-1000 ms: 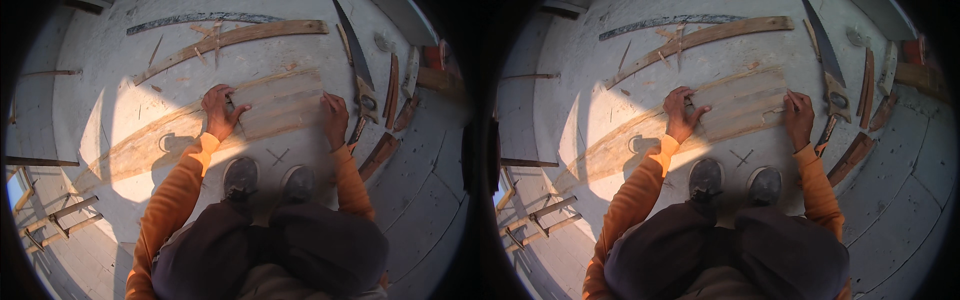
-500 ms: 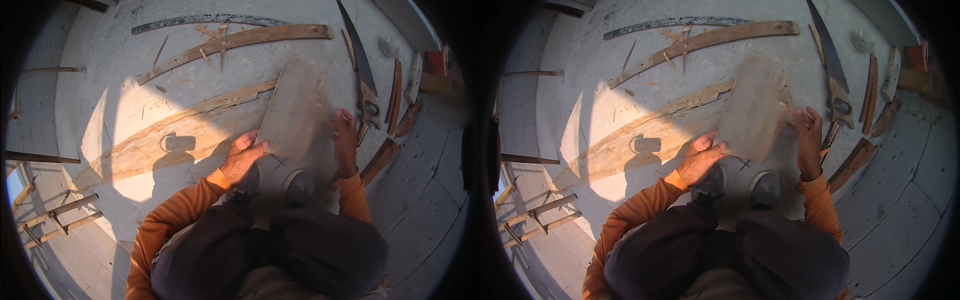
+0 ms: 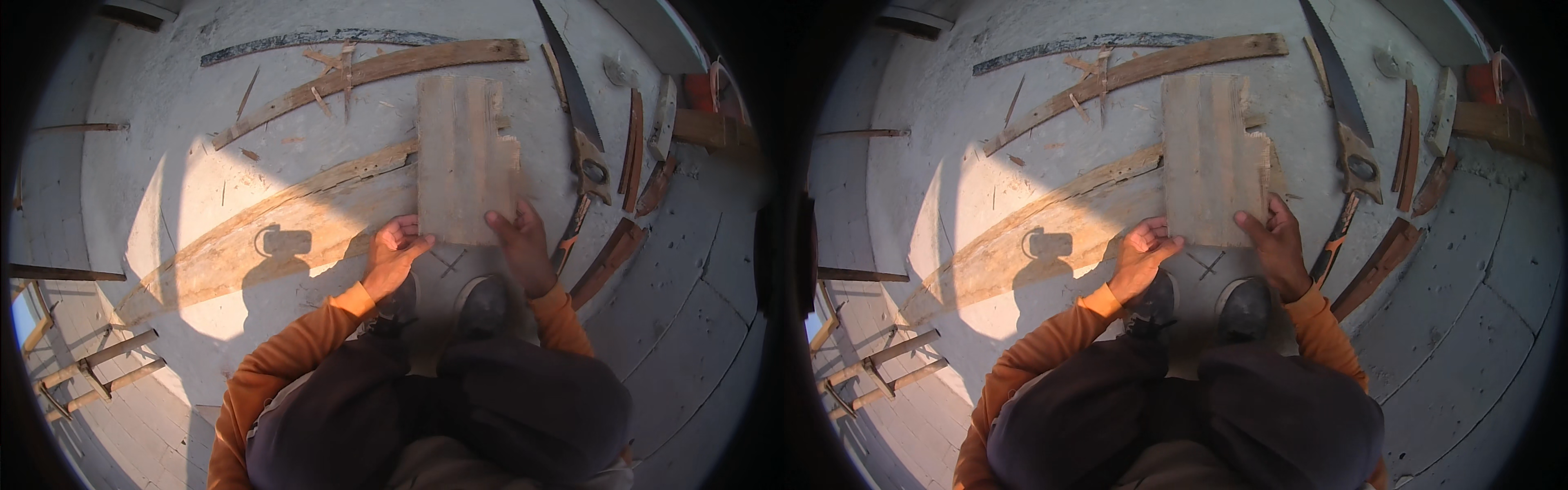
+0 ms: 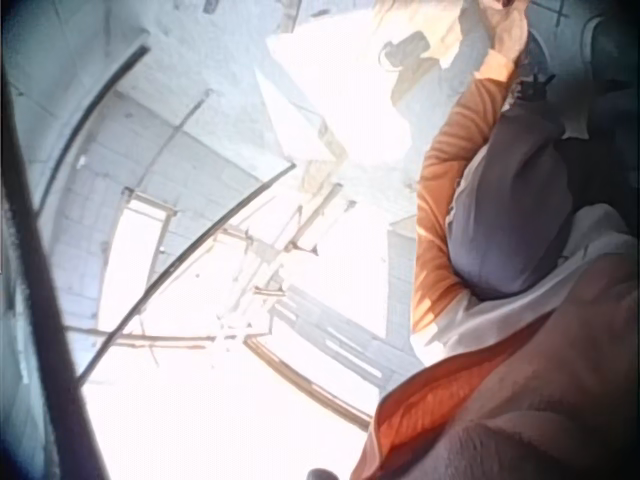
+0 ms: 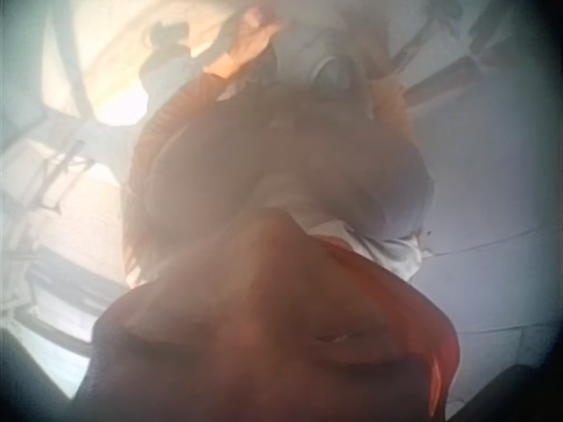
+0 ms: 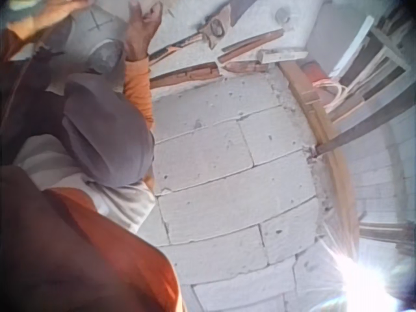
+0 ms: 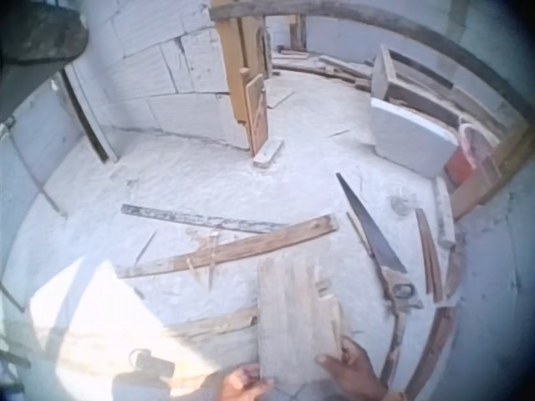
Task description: The person fits a small wood panel by cutting it with a saw and then nailing it onto a larger wooden structure.
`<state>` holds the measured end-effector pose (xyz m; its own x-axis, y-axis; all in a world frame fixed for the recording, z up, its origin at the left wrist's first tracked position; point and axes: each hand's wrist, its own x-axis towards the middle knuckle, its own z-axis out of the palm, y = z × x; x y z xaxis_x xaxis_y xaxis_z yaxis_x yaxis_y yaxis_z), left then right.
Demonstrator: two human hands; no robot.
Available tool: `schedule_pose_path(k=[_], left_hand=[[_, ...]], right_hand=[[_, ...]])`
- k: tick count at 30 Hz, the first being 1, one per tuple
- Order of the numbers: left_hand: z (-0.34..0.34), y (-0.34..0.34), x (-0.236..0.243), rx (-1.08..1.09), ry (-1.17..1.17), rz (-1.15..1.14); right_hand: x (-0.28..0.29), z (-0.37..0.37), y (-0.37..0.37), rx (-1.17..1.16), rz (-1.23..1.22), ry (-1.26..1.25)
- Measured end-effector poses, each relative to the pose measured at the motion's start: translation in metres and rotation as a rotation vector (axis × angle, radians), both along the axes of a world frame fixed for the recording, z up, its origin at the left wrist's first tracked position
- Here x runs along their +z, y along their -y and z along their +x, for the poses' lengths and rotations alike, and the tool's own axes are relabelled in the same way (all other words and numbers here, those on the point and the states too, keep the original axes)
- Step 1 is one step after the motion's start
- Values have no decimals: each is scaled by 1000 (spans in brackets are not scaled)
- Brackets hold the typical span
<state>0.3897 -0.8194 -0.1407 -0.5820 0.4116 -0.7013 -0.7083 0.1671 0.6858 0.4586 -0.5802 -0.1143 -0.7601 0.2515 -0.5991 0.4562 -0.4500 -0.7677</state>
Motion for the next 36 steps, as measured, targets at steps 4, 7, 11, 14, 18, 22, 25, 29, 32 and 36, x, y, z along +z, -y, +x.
schedule_pose_path(k=[4, 7, 11, 14, 18, 22, 25, 29, 32, 36], left_hand=[[-8, -2, 7, 6, 38, -43], [-7, -5, 7, 122, 124, 49], [-12, -7, 7, 165, 130, 82], [-16, -12, 8, 168, 106, 71], [-23, -15, 10, 170, 148, 73], [-25, 15, 2, 182, 224, 326], [-29, 72, -24, 294, 579, 804], [-65, 60, 15, 410, 532, 634], [-73, 53, 24, 334, 351, 371], [-69, 48, -5, 267, 130, 177]], right_hand=[[8, -3, 5, -77, 109, -57], [10, -1, 2, -54, 246, -101], [30, -5, 8, -44, 403, -129], [38, -4, 12, -39, 512, -152], [48, 1, 19, 9, 691, -94], [29, 2, 10, 151, 1120, -538], [8, -12, -9, 307, 1420, -902], [-41, -14, -36, 414, 1630, -970], [-62, -15, -43, 420, 1709, -1016], [-68, -13, -47, 672, 1670, -793]])
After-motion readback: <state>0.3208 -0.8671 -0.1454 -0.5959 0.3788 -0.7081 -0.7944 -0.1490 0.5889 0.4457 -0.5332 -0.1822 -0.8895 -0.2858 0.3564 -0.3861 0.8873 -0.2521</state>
